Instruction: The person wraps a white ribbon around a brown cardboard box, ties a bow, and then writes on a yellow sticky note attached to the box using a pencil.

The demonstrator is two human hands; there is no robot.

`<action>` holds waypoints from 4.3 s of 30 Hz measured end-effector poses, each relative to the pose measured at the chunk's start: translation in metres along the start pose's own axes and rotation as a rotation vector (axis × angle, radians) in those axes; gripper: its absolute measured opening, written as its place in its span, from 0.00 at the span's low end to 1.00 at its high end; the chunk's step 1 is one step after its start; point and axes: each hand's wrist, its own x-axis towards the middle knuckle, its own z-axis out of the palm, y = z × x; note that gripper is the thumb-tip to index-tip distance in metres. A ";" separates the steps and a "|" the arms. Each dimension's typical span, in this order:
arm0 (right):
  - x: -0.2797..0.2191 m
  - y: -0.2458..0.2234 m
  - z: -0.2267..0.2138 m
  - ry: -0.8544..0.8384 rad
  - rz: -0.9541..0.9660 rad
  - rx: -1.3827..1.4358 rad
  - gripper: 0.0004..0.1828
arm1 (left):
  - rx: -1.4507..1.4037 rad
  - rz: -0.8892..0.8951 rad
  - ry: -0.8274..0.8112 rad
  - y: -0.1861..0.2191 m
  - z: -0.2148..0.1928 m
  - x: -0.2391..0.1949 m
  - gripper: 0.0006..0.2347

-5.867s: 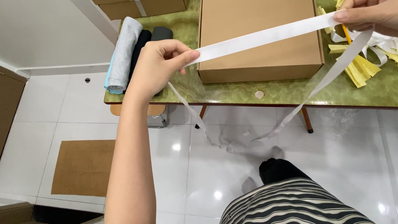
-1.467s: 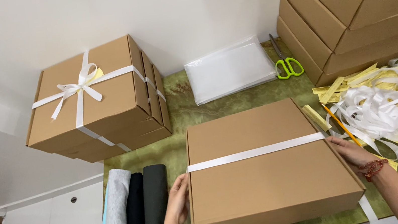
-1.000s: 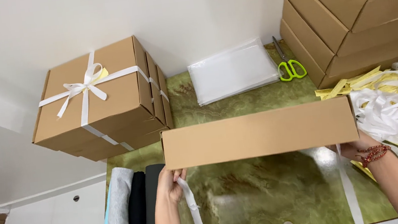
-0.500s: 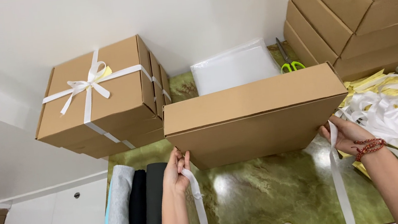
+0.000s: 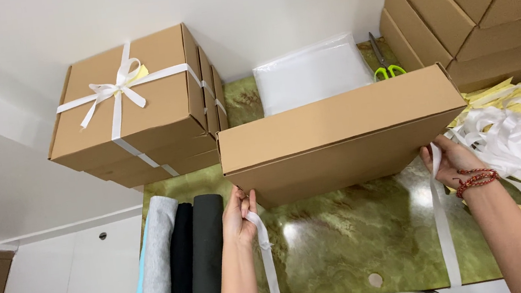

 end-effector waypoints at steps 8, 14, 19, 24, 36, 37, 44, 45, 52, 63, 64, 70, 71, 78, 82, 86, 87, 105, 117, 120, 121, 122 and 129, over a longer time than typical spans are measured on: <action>-0.051 0.039 0.020 -0.030 -0.136 0.005 0.08 | 0.037 0.082 0.001 -0.024 0.002 -0.033 0.10; -0.071 0.112 0.023 -0.017 -0.150 -0.078 0.19 | 0.058 0.070 0.069 -0.087 -0.009 -0.066 0.11; -0.104 0.166 0.052 0.063 -0.192 -0.075 0.13 | 0.011 -0.034 0.085 -0.121 0.005 -0.103 0.13; -0.146 0.196 0.092 0.145 -0.380 -0.424 0.11 | -0.164 -0.132 0.112 -0.135 0.013 -0.118 0.28; -0.121 0.207 0.110 0.008 -0.261 -0.556 0.15 | -0.090 -0.122 0.134 -0.165 0.009 -0.102 0.11; -0.118 0.202 0.109 0.005 -0.261 -0.558 0.15 | -0.093 -0.121 0.134 -0.164 0.015 -0.104 0.11; -0.099 0.175 0.103 -0.066 -0.262 -0.813 0.21 | 0.227 -0.087 0.005 -0.161 0.036 -0.111 0.08; -0.093 0.172 0.100 -0.070 -0.264 -0.876 0.22 | 0.310 -0.083 -0.020 -0.164 0.036 -0.109 0.10; -0.099 0.164 0.121 -0.032 -0.271 -0.896 0.25 | 0.701 -0.014 -0.071 -0.169 0.021 -0.077 0.14; -0.139 0.156 0.144 -0.126 -0.002 -0.564 0.32 | 0.752 0.099 -0.250 -0.173 0.032 -0.066 0.07; -0.126 0.161 0.136 -0.125 -0.003 -0.564 0.32 | 0.753 0.098 -0.251 -0.171 0.031 -0.065 0.07; -0.130 0.150 0.131 -0.227 0.035 -0.649 0.28 | 1.106 0.230 -0.383 -0.156 0.018 -0.047 0.07; -0.140 0.143 0.134 -0.255 0.046 -0.706 0.28 | 1.104 0.264 -0.459 -0.158 0.011 -0.041 0.14; -0.111 0.155 0.112 -0.469 -0.203 -1.074 0.33 | 1.178 0.362 -0.611 -0.122 0.018 -0.039 0.22; -0.156 0.144 0.133 -0.501 -0.392 -1.354 0.29 | 1.298 0.379 -0.557 -0.125 0.012 -0.024 0.10; -0.173 0.145 0.141 -0.495 -0.669 -1.556 0.14 | 1.552 0.408 -0.538 -0.115 0.025 -0.037 0.18; -0.176 0.145 0.142 -0.487 -0.752 -1.593 0.11 | 1.585 0.411 -0.517 -0.115 0.030 -0.040 0.22; -0.218 0.140 0.153 -0.714 -0.789 -1.197 0.07 | 1.084 0.421 -0.360 -0.094 0.030 -0.021 0.10; -0.219 0.122 0.142 -0.670 -0.556 -1.002 0.09 | 1.115 0.442 -0.297 -0.110 0.010 0.017 0.09; -0.185 0.127 0.127 -0.563 -0.435 -0.988 0.11 | 1.033 0.422 -0.296 -0.116 0.006 0.020 0.08; -0.180 0.125 0.128 -0.564 -0.434 -0.987 0.11 | 1.034 0.423 -0.294 -0.115 0.009 0.015 0.08; -0.174 0.123 0.129 -0.466 -0.465 -1.130 0.11 | 1.033 0.352 -0.273 -0.114 0.011 0.010 0.08; -0.119 0.127 0.132 -0.158 -0.483 -1.325 0.13 | 1.133 0.321 -0.195 -0.110 0.004 0.017 0.09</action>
